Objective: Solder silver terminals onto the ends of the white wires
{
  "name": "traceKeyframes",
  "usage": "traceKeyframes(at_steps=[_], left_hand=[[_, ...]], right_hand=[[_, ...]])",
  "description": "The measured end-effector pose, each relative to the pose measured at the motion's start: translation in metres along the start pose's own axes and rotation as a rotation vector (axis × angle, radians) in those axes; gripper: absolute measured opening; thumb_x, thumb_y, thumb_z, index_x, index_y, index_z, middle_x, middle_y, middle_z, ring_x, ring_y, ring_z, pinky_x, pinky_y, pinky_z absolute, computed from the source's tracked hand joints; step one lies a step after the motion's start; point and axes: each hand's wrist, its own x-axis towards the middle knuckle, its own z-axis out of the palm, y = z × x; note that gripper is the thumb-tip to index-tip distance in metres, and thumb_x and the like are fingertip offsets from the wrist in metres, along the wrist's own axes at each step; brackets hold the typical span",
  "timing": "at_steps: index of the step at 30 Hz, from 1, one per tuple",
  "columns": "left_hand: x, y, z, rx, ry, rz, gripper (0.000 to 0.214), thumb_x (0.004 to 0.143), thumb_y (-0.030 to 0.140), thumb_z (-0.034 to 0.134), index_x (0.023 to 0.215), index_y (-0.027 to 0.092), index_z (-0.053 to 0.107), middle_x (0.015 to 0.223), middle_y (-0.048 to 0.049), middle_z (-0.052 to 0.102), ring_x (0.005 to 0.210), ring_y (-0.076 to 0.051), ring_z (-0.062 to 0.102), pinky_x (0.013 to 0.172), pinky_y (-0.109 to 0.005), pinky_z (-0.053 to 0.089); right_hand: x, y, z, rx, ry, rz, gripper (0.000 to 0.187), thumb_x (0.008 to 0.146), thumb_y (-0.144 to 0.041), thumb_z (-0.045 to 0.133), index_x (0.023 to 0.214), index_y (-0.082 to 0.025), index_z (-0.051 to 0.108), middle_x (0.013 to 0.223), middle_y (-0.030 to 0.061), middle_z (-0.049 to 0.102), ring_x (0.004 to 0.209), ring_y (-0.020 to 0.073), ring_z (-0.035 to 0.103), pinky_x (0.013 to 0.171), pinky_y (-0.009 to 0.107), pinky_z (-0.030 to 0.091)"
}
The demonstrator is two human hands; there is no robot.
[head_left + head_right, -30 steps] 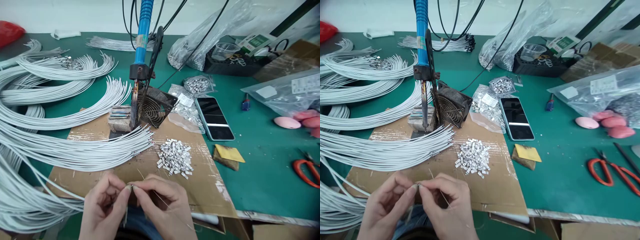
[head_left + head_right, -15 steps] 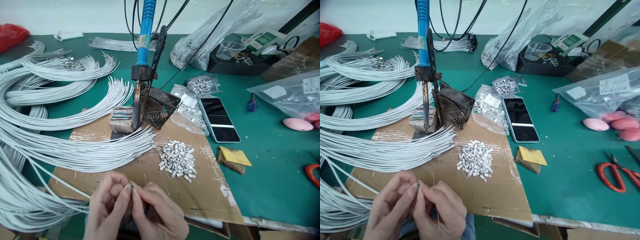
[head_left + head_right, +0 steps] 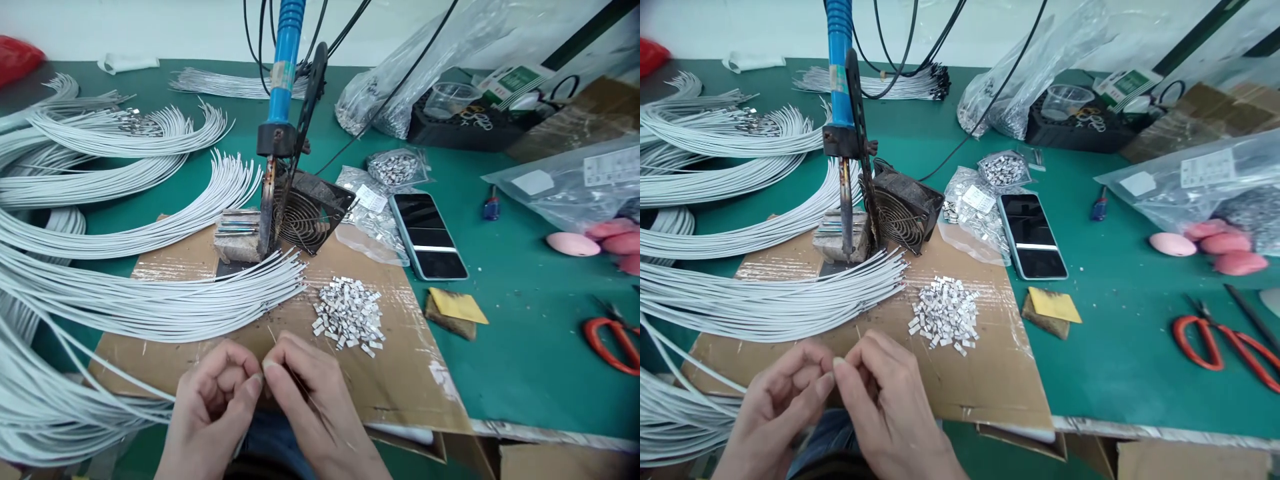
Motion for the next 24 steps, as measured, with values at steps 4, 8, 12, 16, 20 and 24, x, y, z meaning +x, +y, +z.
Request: traceKeyframes(at_steps=[4, 8, 12, 16, 20, 24], left_hand=[[0.003, -0.009, -0.006, -0.008, -0.014, -0.001, 0.052, 0.069, 0.062, 0.088, 0.071, 0.016, 0.064, 0.056, 0.0061, 0.044, 0.055, -0.008, 0.027, 0.052, -0.02, 0.021], [0.008, -0.011, -0.008, 0.049, -0.007, 0.048, 0.041, 0.074, 0.05, 0.087, 0.069, 0.016, 0.065, 0.054, 0.0061, 0.042, 0.055, -0.009, 0.028, 0.053, -0.021, 0.021], [0.015, 0.004, -0.01, 0.037, 0.061, 0.067, 0.034, 0.07, 0.039, 0.091, 0.068, 0.016, 0.066, 0.053, 0.0089, 0.037, 0.054, -0.007, 0.021, 0.05, -0.018, 0.017], [0.027, 0.013, -0.014, -0.065, 0.088, 0.117, 0.031, 0.072, 0.038, 0.09, 0.072, 0.017, 0.068, 0.053, 0.0088, 0.04, 0.053, -0.007, 0.024, 0.049, -0.016, 0.022], [0.038, 0.006, -0.016, -0.006, 0.065, 0.159, 0.026, 0.076, 0.038, 0.087, 0.075, 0.017, 0.072, 0.052, 0.0071, 0.045, 0.051, -0.007, 0.031, 0.047, -0.015, 0.025], [0.042, 0.006, -0.015, 0.077, 0.027, 0.185, 0.021, 0.078, 0.035, 0.085, 0.075, 0.018, 0.073, 0.052, 0.0046, 0.052, 0.048, -0.008, 0.038, 0.045, -0.016, 0.028]], right_hand=[[-0.002, 0.004, 0.02, -0.075, 0.1, -0.17, 0.026, 0.103, -0.011, 0.043, 0.079, -0.021, 0.046, 0.074, -0.0017, 0.046, 0.07, 0.0131, 0.051, 0.063, 0.027, 0.037], [-0.008, 0.01, 0.031, -0.054, 0.268, -0.186, 0.025, 0.102, -0.009, 0.043, 0.08, -0.021, 0.047, 0.073, -0.0015, 0.046, 0.067, 0.0128, 0.049, 0.058, 0.026, 0.037], [-0.01, 0.015, 0.001, -0.094, 0.452, -0.045, 0.035, 0.108, -0.018, 0.045, 0.073, -0.022, 0.048, 0.067, -0.0027, 0.048, 0.059, 0.0117, 0.048, 0.054, 0.024, 0.039], [-0.011, 0.025, -0.037, -0.583, 0.516, -0.077, 0.014, 0.1, -0.02, 0.066, 0.086, -0.021, 0.069, 0.072, 0.0003, 0.062, 0.064, 0.0153, 0.055, 0.059, 0.028, 0.043], [-0.011, 0.036, -0.042, -0.735, 0.485, -0.113, 0.007, 0.091, -0.025, 0.078, 0.09, -0.02, 0.073, 0.073, 0.0011, 0.065, 0.071, 0.0186, 0.055, 0.068, 0.031, 0.044], [-0.012, 0.036, -0.028, -0.737, 0.488, -0.111, 0.011, 0.096, -0.021, 0.071, 0.085, -0.02, 0.07, 0.069, 0.0003, 0.062, 0.067, 0.0172, 0.055, 0.068, 0.03, 0.046]])
